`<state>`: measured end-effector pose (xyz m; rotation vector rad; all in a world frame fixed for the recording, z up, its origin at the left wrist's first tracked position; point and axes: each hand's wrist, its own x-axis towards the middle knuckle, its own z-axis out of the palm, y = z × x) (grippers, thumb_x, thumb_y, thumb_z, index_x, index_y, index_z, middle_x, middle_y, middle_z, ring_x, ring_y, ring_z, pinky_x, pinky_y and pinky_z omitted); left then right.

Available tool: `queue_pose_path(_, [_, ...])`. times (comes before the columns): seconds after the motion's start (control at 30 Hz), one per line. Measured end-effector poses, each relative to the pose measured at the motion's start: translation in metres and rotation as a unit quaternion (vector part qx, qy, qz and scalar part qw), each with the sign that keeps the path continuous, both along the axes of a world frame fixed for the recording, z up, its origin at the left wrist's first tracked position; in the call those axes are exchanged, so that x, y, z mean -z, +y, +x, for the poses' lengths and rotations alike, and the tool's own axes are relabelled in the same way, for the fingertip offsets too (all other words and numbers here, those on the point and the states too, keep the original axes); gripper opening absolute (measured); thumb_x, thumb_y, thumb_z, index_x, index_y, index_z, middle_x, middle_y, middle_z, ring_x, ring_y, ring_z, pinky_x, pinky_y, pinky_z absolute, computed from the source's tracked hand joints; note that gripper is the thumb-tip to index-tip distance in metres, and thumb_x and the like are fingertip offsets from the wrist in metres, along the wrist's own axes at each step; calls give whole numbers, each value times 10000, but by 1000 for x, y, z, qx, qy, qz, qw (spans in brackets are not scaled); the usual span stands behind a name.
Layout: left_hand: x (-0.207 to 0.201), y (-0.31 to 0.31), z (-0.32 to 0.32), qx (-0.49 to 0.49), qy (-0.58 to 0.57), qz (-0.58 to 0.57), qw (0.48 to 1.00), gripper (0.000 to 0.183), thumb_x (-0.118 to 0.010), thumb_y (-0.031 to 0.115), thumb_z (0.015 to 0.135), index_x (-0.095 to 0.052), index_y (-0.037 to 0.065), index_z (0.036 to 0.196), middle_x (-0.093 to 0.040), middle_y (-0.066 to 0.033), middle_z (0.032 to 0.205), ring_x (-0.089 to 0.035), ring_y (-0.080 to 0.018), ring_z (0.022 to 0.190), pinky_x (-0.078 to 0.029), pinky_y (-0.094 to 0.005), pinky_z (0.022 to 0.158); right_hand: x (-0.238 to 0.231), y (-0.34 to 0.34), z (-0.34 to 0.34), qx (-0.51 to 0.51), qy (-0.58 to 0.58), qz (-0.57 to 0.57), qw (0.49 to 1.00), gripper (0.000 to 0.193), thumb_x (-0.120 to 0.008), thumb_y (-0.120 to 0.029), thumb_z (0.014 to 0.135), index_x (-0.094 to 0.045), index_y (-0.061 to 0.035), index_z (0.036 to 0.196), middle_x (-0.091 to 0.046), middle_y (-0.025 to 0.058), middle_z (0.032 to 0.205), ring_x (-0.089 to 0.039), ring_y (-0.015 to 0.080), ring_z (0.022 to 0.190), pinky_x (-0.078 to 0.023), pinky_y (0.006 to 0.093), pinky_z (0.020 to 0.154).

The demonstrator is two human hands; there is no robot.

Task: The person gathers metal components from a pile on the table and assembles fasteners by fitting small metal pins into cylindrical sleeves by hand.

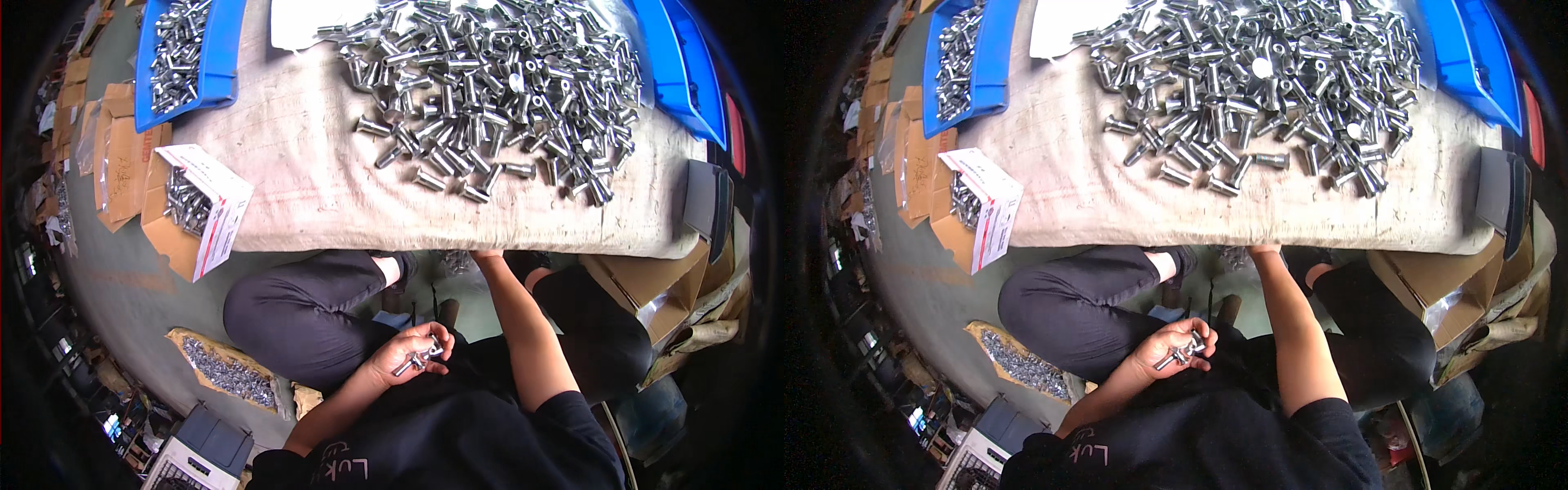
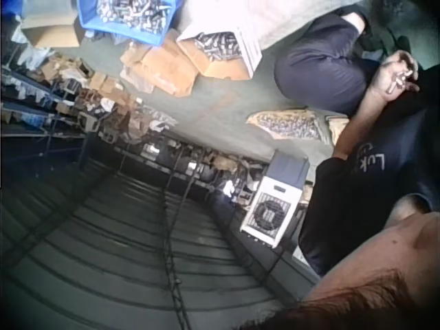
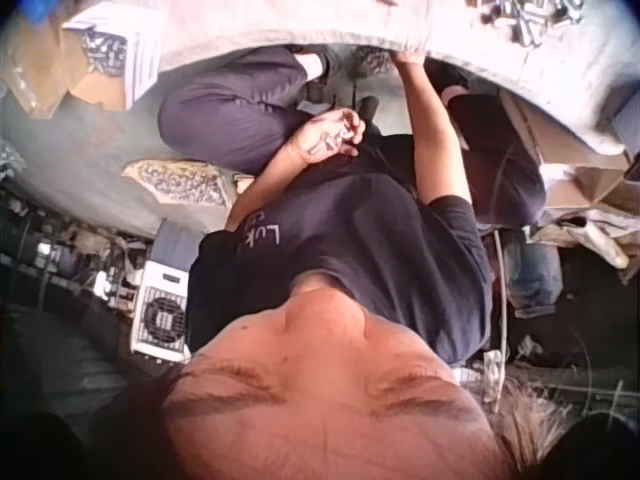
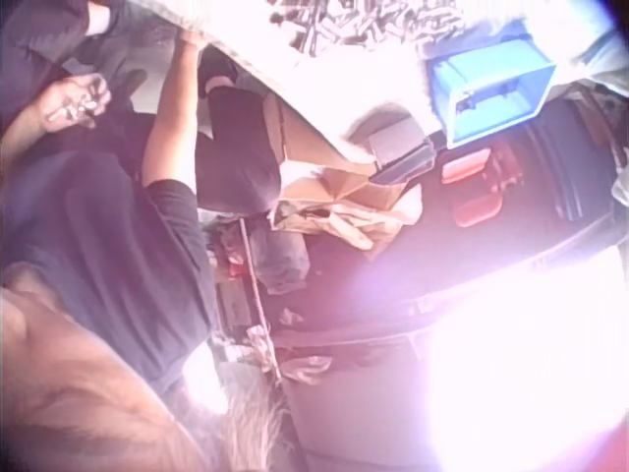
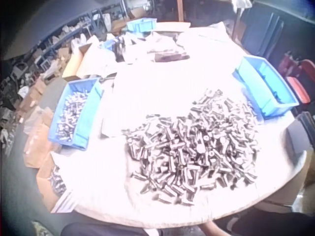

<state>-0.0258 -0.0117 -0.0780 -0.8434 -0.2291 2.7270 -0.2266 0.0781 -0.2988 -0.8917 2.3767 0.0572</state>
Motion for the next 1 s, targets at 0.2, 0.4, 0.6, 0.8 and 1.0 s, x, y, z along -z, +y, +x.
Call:
queue_pose_path(0.2, [14, -6, -7, -3, -18, -3, 1000, 263, -473, 287, 894, -494, 34, 824, -487, -55, 725, -435, -125, 615, -335, -209, 434, 11, 3, 9, -15, -50, -83, 995, 482, -429, -325, 832, -405, -97, 1257, -380, 146, 1300, -331, 326, 1202, -249, 414, 1010])
queue_pose_path(0.4, [3, -18, -25, -7, -129, -195, 972, 204, -525, 210, 878, -523, 22, 798, -507, -51, 639, -441, -92, 467, -307, -186, 352, -17, 9, 17, -34, -54, -176, 982, 419, -473, -279, 812, -492, -82, 1182, -482, 167, 1208, -433, 363, 1112, -325, 423, 961])
queue_pose_path(0.6, [-20, -47, -1, -107, -178, -364, 908, 198, -549, 128, 859, -555, 11, 1019, -571, -90, 778, -475, -86, 516, -329, -158, 368, -217, -42, 59, 296, -459, -248, 800, 199, -690, -74, 729, -601, 48, 859, -609, 27, 724, -492, 43, 662, -429, 212, 592])
queue_pose_path(0.8, [-68, -46, 22, -66, -121, -487, 863, 253, -582, 87, 834, -546, 2, 1070, -589, -75, 806, -472, -53, 543, -337, -144, 393, -299, -27, 89, 129, -307, -326, 885, 176, -679, -87, 733, -598, 9, 856, -596, 66, 690, -541, 117, 576, -448, 247, 540])
queue_pose_path(1.0, [-89, -30, 39, -81, -38, -525, 846, 286, -614, 67, 811, -554, -26, 1074, -604, -64, 813, -459, -33, 546, -314, -144, 413, -316, -11, 105, 55, -253, -438, 861, 191, -683, -88, 728, -599, -4, 878, -591, 61, 721, -539, 114, 572, -448, 247, 527])
